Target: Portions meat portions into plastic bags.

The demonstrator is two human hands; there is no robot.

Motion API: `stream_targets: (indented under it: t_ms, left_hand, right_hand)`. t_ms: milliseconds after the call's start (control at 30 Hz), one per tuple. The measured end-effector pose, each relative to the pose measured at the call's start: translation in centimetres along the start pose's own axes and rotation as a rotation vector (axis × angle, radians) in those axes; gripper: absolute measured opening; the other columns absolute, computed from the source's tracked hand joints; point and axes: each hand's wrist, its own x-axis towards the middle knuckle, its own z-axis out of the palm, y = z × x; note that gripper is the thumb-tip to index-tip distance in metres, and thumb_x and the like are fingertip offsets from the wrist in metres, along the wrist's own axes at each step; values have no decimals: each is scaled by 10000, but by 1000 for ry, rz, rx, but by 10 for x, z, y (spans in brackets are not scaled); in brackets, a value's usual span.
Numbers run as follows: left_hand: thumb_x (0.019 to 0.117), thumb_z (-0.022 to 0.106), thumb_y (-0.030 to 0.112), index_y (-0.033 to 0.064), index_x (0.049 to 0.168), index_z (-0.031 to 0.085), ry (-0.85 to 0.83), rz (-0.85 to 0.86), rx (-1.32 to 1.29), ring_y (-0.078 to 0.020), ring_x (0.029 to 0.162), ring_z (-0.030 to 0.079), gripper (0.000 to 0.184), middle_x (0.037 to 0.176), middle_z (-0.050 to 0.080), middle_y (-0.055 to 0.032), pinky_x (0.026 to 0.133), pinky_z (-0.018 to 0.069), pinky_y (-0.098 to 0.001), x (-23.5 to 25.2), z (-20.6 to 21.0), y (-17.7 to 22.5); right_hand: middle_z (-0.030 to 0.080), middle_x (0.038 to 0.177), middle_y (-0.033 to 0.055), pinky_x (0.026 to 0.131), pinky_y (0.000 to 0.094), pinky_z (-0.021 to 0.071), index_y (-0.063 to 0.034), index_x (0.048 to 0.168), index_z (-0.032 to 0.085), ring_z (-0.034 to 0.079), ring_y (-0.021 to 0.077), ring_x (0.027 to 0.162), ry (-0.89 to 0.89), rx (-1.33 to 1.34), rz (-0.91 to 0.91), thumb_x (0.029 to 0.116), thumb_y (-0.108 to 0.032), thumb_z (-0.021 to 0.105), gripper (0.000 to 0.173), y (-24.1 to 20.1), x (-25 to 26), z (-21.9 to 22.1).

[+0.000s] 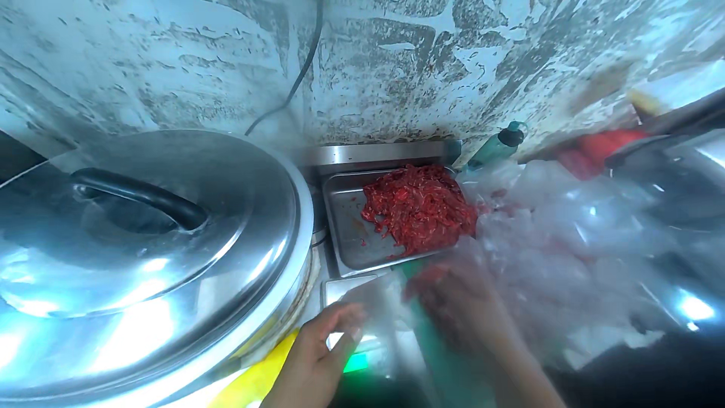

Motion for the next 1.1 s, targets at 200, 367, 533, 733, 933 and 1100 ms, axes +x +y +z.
stream_targets:
  t_ms: [200, 367, 533, 733, 933, 1100]
  left_hand:
    - [976, 629, 120, 59, 1231, 687, 97, -169, 154, -118, 1022, 702, 269, 1146, 737, -11, 907, 595, -306, -12, -3, -17]
    - [960, 637, 208, 109, 1250, 689, 194, -264, 321, -89, 1064, 685, 311, 1174, 716, 4, 926, 592, -302, -23, -7, -46]
    - [935, 658, 265, 162, 1386, 620, 171, -375, 464, -184, 1281, 588, 464, 1419, 593, -40, 1013, 550, -422, -20, -6, -65]
    - [892, 765, 265, 49, 1565, 358, 340, -400, 16, -223, 1288, 594, 815, 1505, 518, -106, 993, 572, -395, -16, 1, -68]
    - [909, 711, 540, 71, 1382, 548, 195, -382, -982, -274, 1126, 678, 686, 1233, 687, -147, 956, 568, -482, -13, 12, -81]
    - [1074, 372, 531, 99, 1244, 640, 196, -423, -1095, -211, 1011, 711, 535, 1089, 728, -120, 897, 600, -432, -6, 17, -71]
  right_hand:
    - [714, 1237, 87, 919, 516, 576, -136, 1394, 638, 701, 221, 1069, 281, -422, 175, 1001, -173, 638, 394, -7, 58, -44]
    - [748, 976, 36, 798, 426, 609, -130, 1134, 755, 714, 162, 858, -160, -528, 219, 1003, -298, 629, 248, 12, 28, -12]
    - [676, 812, 23, 699, 417, 540, -127, 978, 735, 641, 154, 741, -554, -577, 257, 979, -335, 595, 250, 39, 11, 27]
    - [733, 929, 39, 684, 342, 636, -70, 1034, 669, 723, 159, 788, -499, -47, 121, 1065, -190, 519, 195, -13, 3, 31]
    - [705, 908, 28, 673, 284, 598, -48, 1147, 690, 677, 100, 766, -568, 27, -34, 1075, -134, 482, 236, -61, -20, 37]
    - [735, 1187, 66, 872, 298, 603, -43, 1243, 712, 714, 95, 984, -507, -302, -319, 1065, -133, 482, 304, -78, -33, 32]
